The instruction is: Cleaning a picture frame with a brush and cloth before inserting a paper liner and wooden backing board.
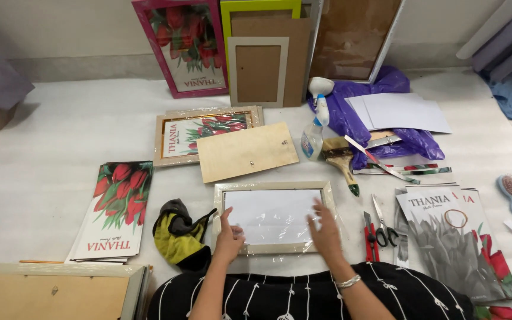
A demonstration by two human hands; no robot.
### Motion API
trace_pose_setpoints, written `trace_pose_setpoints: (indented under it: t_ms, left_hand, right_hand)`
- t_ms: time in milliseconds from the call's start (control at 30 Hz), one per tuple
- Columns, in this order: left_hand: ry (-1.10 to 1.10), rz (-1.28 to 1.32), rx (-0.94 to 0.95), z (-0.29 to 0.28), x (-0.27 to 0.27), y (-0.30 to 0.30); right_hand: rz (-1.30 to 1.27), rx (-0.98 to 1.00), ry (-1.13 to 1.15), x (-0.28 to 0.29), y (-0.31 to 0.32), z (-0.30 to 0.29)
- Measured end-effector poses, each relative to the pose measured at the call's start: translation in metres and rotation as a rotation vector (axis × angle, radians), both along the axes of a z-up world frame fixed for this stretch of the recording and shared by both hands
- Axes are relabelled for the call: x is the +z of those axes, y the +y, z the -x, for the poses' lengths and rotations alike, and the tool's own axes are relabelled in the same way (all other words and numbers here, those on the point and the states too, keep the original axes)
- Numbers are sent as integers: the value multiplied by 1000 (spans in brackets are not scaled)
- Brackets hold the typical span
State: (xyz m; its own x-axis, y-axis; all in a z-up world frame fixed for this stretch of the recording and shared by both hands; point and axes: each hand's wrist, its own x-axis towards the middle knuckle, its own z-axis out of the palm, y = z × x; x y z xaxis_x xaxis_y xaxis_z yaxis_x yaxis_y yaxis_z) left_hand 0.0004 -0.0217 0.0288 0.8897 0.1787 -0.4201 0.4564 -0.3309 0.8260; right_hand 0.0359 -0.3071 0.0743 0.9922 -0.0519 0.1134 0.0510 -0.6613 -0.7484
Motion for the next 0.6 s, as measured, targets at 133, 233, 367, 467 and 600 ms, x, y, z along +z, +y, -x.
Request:
trace_pose_setpoints:
  t_ms: [133, 233, 367, 467, 600]
  left_hand:
    - [-131, -93, -16, -14, -14, 9]
    - [-279, -265, 22, -27, -15, 15]
    - [-371, -301, 67, -35, 17, 17]
    - [-309, -280, 120, -36, 9, 23]
    - [-268, -268, 167, -39, -11, 28]
  right_hand:
    - [-272, -219, 6, -8, -40, -17]
    - [-177, -431, -22, -38, -70, -23]
    - [-112, -460, 76, -69, -88, -27]
    - [40, -356, 181, -67, -75, -30]
    - [340, -115, 204, -68, -46, -14]
